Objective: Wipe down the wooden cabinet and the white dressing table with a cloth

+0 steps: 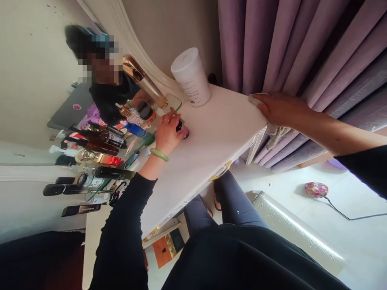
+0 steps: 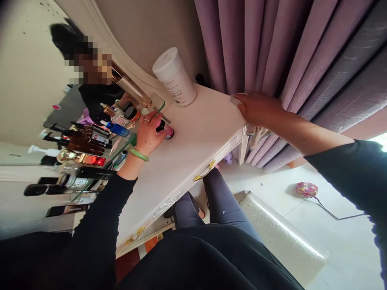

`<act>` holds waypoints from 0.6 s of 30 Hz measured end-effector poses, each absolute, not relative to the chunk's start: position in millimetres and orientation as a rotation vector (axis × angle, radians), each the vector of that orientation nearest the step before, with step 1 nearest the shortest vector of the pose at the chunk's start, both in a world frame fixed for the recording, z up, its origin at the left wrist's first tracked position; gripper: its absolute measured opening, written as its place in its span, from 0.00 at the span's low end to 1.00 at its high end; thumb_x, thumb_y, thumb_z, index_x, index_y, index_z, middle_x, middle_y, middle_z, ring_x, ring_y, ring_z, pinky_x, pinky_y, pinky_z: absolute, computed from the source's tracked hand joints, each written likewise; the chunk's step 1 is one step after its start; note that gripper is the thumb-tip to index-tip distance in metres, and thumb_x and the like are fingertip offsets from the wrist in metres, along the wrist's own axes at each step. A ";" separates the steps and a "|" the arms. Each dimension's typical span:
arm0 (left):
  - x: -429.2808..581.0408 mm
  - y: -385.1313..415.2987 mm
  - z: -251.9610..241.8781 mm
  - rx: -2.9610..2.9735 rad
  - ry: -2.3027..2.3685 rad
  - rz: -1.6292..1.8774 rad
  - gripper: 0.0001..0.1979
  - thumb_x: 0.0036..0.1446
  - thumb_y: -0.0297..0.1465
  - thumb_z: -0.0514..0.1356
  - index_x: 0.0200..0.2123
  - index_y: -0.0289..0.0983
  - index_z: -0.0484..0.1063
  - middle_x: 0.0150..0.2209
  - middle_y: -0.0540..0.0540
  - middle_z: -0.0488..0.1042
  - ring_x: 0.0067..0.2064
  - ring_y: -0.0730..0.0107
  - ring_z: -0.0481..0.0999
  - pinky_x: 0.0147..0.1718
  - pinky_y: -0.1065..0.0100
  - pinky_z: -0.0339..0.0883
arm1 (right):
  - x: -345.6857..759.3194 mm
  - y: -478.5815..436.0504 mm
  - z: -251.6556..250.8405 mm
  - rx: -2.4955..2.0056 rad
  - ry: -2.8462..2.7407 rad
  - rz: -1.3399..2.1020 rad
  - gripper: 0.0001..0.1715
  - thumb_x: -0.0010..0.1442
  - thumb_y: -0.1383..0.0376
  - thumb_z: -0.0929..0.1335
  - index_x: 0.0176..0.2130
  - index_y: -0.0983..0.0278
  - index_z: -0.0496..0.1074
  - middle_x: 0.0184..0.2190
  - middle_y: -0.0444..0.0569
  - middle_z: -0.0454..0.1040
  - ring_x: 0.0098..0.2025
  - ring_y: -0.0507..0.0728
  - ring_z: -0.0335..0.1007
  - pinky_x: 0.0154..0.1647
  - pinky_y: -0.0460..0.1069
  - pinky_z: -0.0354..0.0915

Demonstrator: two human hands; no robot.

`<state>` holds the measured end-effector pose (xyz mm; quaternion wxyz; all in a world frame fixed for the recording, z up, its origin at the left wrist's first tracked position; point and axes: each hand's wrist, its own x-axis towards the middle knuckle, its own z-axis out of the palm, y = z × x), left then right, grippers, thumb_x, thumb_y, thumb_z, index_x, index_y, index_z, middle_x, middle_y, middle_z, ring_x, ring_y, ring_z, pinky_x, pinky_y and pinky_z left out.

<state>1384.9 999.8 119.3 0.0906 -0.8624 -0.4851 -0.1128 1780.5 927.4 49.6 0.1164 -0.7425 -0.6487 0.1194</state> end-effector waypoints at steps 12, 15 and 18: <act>1402.6 1005.5 139.4 -2.750 -1.472 -0.099 0.31 0.58 0.27 0.68 0.66 0.44 0.80 0.69 0.39 0.76 0.71 0.37 0.74 0.76 0.40 0.64 | 1778.5 907.1 61.2 -2.349 -1.825 0.287 0.34 0.84 0.58 0.55 0.74 0.72 0.69 0.65 0.77 0.77 0.64 0.74 0.77 0.54 0.62 0.64; 1423.6 1005.3 146.1 -2.773 -1.506 -0.087 0.31 0.58 0.24 0.70 0.65 0.47 0.81 0.66 0.42 0.77 0.72 0.39 0.74 0.77 0.43 0.66 | 1779.3 907.2 63.6 -2.380 -1.848 0.307 0.36 0.82 0.57 0.52 0.75 0.72 0.67 0.67 0.78 0.76 0.64 0.75 0.77 0.55 0.62 0.64; 1454.0 1005.9 149.7 -2.751 -1.461 -0.049 0.29 0.64 0.19 0.65 0.66 0.39 0.80 0.66 0.39 0.77 0.72 0.38 0.74 0.75 0.39 0.68 | 1782.5 907.8 61.6 -2.393 -1.891 0.301 0.37 0.80 0.58 0.52 0.76 0.70 0.66 0.69 0.78 0.74 0.66 0.75 0.76 0.56 0.63 0.65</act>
